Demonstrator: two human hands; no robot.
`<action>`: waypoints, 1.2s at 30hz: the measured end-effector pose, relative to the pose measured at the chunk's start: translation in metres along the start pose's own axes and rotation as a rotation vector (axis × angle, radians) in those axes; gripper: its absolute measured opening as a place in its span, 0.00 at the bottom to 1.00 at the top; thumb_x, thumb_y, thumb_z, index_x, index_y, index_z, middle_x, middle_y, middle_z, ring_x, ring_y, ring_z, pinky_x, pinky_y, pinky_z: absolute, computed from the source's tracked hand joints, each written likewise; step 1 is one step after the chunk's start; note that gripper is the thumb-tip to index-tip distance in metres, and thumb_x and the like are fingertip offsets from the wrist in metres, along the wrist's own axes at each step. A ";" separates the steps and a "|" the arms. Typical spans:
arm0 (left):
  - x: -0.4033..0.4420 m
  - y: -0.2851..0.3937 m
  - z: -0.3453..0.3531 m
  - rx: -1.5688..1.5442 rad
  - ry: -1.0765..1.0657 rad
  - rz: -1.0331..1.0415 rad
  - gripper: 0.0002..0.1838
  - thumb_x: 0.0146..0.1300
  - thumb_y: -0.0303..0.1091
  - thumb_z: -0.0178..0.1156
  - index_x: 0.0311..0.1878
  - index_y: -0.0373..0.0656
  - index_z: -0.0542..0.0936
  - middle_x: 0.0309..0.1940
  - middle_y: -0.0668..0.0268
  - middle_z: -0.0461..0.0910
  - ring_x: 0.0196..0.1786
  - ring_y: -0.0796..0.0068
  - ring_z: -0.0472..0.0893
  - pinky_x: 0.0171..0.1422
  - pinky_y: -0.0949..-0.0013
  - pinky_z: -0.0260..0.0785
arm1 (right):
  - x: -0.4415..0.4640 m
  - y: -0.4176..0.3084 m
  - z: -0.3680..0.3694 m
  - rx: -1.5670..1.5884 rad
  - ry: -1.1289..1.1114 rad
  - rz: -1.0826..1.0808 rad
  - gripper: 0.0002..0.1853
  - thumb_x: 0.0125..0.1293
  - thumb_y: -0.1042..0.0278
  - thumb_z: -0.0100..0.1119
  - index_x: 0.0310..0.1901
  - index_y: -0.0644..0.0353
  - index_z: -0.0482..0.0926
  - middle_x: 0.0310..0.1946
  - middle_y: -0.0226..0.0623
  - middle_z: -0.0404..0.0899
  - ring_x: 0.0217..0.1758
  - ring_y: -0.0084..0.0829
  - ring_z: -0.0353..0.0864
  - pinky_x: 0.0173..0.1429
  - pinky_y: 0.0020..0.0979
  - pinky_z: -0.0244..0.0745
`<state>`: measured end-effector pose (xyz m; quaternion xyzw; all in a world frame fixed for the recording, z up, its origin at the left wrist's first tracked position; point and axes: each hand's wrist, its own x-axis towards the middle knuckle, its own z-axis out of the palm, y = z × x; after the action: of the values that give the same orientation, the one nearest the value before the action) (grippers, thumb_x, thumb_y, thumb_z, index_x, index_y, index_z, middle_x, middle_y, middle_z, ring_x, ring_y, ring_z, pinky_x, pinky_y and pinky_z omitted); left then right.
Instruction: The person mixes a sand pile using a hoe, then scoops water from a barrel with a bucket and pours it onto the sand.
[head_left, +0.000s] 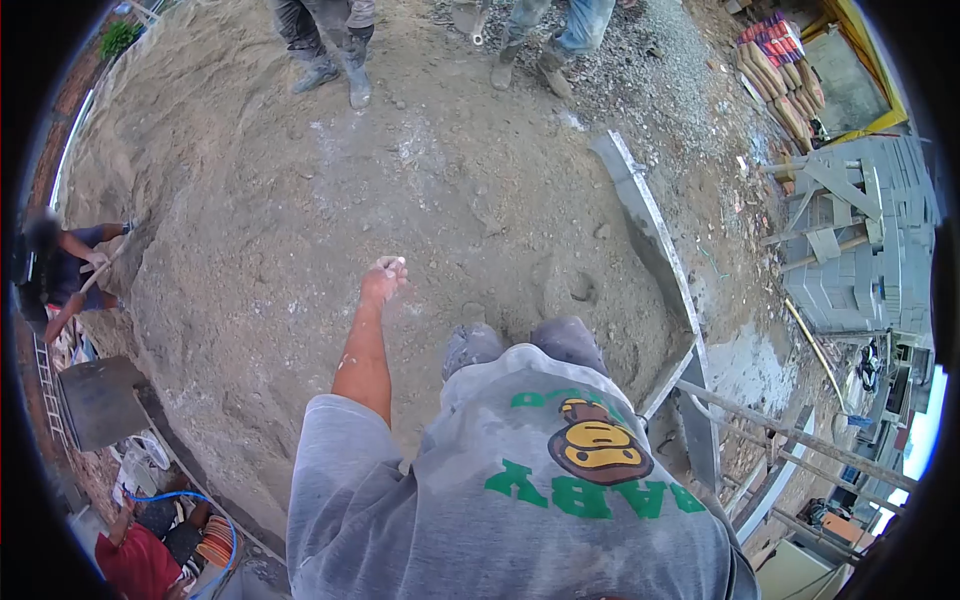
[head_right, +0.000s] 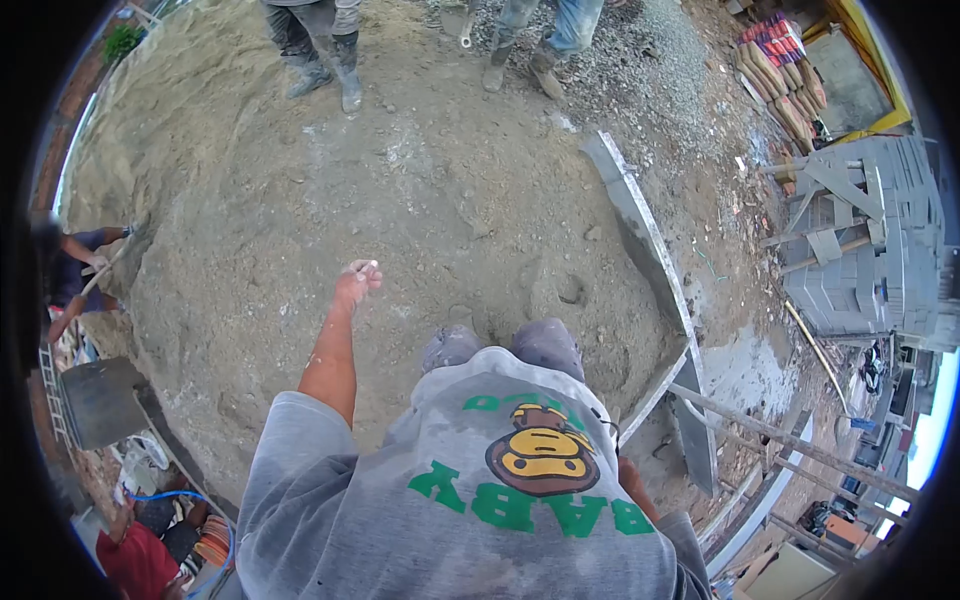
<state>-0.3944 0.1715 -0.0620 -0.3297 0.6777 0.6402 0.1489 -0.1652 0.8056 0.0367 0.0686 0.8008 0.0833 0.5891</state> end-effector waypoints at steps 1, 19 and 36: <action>-0.002 0.006 -0.011 -0.043 0.068 -0.017 0.16 0.60 0.42 0.56 0.44 0.40 0.75 0.30 0.68 0.80 0.30 0.78 0.78 0.34 0.74 0.71 | 0.004 0.000 -0.011 -0.023 0.006 -0.004 0.16 0.51 0.57 0.52 0.37 0.57 0.81 0.39 0.42 0.80 0.45 0.38 0.79 0.48 0.36 0.74; -0.078 -0.138 0.080 0.542 0.204 -0.369 0.19 0.61 0.50 0.49 0.39 0.44 0.78 0.28 0.70 0.80 0.29 0.77 0.78 0.33 0.69 0.71 | 0.168 0.029 -0.298 -0.473 0.100 -0.218 0.18 0.49 0.56 0.53 0.37 0.60 0.80 0.38 0.45 0.79 0.45 0.40 0.79 0.48 0.36 0.74; -0.044 -0.030 0.301 -0.091 0.508 -0.370 0.24 0.58 0.56 0.50 0.47 0.47 0.77 0.47 0.55 0.76 0.51 0.58 0.74 0.55 0.62 0.65 | 0.302 0.048 -0.539 -0.878 0.174 -0.389 0.20 0.48 0.55 0.54 0.37 0.63 0.80 0.38 0.48 0.79 0.46 0.41 0.78 0.48 0.36 0.73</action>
<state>-0.4096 0.4748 -0.0988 -0.6028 0.5925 0.5292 0.0739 -0.7690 0.8868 -0.0776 -0.3444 0.7342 0.3070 0.4980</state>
